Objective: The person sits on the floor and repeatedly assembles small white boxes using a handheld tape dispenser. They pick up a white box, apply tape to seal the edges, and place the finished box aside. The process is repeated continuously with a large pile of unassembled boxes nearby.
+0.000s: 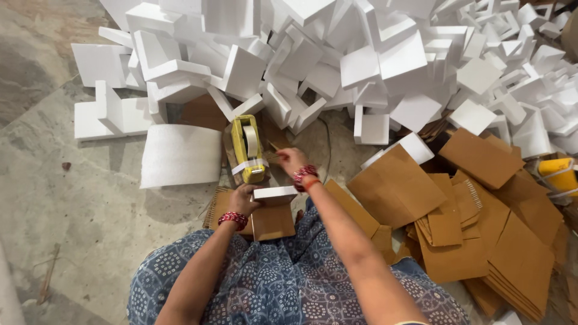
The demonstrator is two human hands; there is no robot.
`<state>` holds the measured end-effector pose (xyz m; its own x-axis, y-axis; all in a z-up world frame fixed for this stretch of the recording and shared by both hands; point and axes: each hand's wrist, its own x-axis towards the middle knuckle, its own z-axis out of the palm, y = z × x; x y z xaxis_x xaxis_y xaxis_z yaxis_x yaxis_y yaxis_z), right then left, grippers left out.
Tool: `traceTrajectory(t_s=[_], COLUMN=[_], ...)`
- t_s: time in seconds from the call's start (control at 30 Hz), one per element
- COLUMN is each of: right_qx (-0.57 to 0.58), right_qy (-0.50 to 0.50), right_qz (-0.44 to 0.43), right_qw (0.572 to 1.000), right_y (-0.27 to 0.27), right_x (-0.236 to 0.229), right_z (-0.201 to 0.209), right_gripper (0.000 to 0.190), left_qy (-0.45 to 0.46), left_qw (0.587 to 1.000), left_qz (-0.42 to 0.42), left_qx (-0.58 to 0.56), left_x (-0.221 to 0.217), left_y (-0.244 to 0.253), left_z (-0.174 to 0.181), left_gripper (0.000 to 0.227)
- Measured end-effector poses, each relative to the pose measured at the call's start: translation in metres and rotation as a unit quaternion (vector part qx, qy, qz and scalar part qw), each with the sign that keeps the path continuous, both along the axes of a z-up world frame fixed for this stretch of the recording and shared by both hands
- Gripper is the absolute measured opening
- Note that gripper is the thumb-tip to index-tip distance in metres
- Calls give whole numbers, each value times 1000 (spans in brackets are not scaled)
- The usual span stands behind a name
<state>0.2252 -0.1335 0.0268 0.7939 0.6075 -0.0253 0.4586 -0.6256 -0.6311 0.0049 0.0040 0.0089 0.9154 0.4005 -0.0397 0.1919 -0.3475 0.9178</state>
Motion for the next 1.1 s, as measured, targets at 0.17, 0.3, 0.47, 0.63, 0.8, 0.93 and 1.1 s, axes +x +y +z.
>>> traceTrajectory(t_s=[0.17, 0.3, 0.47, 0.63, 0.8, 0.93, 1.1], right_qx=[-62, 82, 188, 241, 266, 258, 215], right_qy=[186, 340, 337, 552, 573, 562, 437], right_qz=[-41, -124, -81, -178, -174, -154, -160], right_qw=[980, 928, 919, 778, 755, 771, 859], right_y=[52, 57, 6, -67, -81, -76, -46], right_x=[-17, -27, -77, -172, -198, -196, -176], right_z=[-49, -52, -21, -10, -40, -75, -106], right_gripper=[32, 30, 27, 22, 23, 22, 14], left_qy=[-18, -16, -37, -9, 46, 30, 23], left_qw=[1000, 1000, 999, 999, 998, 999, 995], left_qz=[-1, 8, 0, 13, 23, 6, -87], left_qx=[-3, 18, 15, 35, 19, 12, -49], left_x=[-4, -5, -2, -5, -15, -17, -16], left_y=[-1, -4, -4, -10, -11, -10, 4], left_z=[-9, -25, -24, -11, 6, 4, -9], left_gripper=[49, 49, 53, 46, 47, 49, 64])
